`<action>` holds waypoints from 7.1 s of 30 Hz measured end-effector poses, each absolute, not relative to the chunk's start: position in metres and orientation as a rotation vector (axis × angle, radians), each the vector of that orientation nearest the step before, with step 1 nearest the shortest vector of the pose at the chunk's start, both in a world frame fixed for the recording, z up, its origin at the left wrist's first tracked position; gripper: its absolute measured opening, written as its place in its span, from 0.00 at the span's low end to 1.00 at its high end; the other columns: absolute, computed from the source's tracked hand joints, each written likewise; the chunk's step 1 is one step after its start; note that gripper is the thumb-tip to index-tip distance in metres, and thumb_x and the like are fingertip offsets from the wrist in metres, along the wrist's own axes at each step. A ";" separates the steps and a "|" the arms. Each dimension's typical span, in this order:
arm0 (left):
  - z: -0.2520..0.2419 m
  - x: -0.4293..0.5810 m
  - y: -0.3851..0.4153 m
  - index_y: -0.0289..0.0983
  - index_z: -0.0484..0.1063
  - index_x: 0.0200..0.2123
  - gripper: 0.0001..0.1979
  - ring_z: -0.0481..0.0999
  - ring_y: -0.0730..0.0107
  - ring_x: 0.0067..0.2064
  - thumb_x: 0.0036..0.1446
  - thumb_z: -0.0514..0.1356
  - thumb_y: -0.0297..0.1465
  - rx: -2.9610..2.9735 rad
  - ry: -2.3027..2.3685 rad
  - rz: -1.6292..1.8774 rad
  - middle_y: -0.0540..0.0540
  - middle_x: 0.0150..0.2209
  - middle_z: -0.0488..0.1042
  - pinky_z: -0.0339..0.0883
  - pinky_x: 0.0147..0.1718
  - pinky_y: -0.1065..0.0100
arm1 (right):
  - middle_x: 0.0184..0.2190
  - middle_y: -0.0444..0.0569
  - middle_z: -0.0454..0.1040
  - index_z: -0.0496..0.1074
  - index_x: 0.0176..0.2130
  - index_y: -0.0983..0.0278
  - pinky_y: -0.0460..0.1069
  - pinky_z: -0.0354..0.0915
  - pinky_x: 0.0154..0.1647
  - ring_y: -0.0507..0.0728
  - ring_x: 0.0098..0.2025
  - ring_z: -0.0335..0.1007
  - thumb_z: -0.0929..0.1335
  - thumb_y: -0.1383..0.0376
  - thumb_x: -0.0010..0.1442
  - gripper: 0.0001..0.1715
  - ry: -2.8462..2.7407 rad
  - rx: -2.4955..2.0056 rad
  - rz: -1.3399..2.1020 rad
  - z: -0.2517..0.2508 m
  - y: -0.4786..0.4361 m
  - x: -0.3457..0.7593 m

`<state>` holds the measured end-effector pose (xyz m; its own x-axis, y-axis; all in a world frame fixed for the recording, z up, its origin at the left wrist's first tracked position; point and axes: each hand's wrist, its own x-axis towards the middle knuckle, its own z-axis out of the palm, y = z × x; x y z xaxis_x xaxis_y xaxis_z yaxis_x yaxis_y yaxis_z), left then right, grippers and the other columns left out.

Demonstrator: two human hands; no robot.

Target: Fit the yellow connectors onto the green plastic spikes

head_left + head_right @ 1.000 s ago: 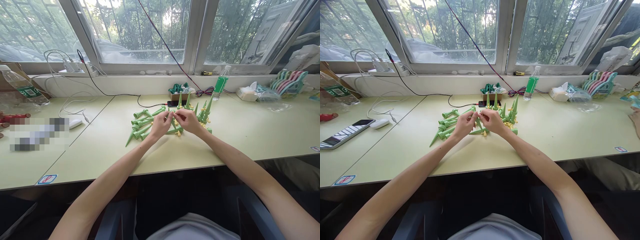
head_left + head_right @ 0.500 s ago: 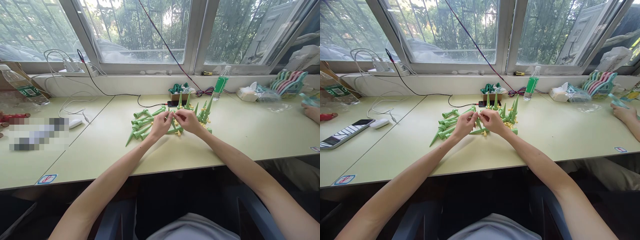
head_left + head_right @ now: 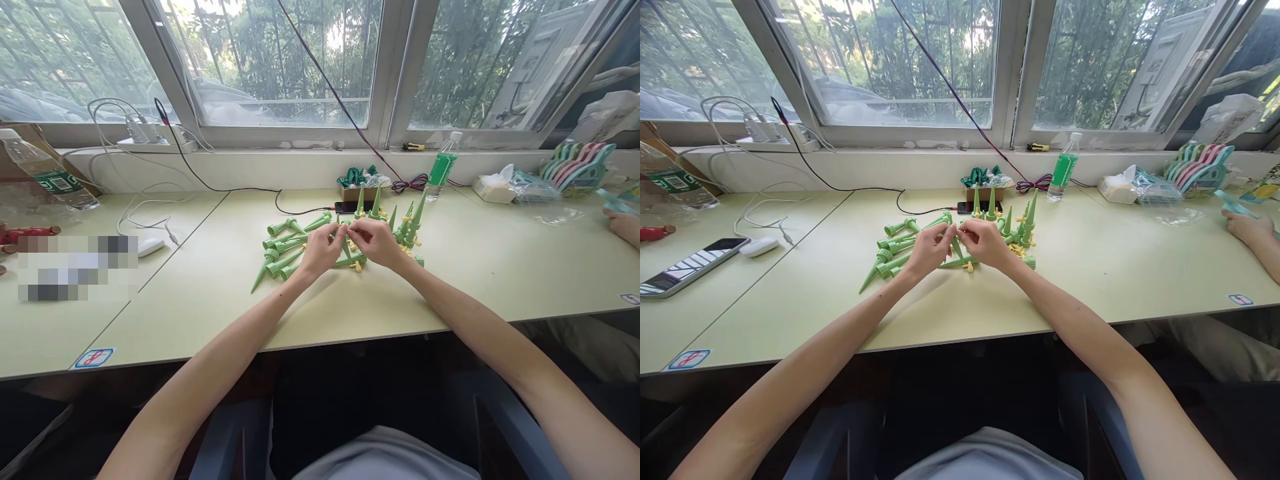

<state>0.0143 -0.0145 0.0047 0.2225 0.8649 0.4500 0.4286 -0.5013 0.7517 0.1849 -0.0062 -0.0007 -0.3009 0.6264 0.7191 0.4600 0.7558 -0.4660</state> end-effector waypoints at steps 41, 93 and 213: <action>0.003 0.015 -0.013 0.39 0.61 0.25 0.20 0.65 0.72 0.21 0.66 0.53 0.44 2.076 1.225 1.190 0.53 0.18 0.62 0.56 0.22 0.70 | 0.20 0.42 0.60 0.62 0.25 0.63 0.49 0.51 0.27 0.50 0.24 0.51 0.64 0.60 0.68 0.20 -1.978 -0.840 0.219 -0.002 -0.005 0.185; 0.004 0.015 -0.013 0.39 0.59 0.24 0.19 0.68 0.69 0.24 0.66 0.53 0.43 2.153 1.242 1.177 0.52 0.19 0.62 0.56 0.25 0.68 | 0.19 0.40 0.53 0.53 0.23 0.62 0.48 0.48 0.26 0.49 0.23 0.46 0.63 0.61 0.68 0.23 -2.002 -0.888 0.259 0.001 -0.008 0.185; -0.006 0.019 -0.009 0.38 0.57 0.27 0.15 0.64 0.74 0.27 0.67 0.55 0.34 2.247 1.055 1.398 0.49 0.32 0.62 0.62 0.26 0.68 | 0.21 0.41 0.58 0.60 0.29 0.61 0.47 0.52 0.27 0.50 0.24 0.49 0.60 0.52 0.71 0.22 -1.880 -0.882 0.290 -0.001 -0.007 0.185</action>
<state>0.0194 -0.0094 -0.0058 0.2602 0.7132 0.6509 0.4301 -0.6891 0.5832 0.1852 -0.0067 -0.0006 -0.2365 0.6862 0.6879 0.4467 0.7055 -0.5502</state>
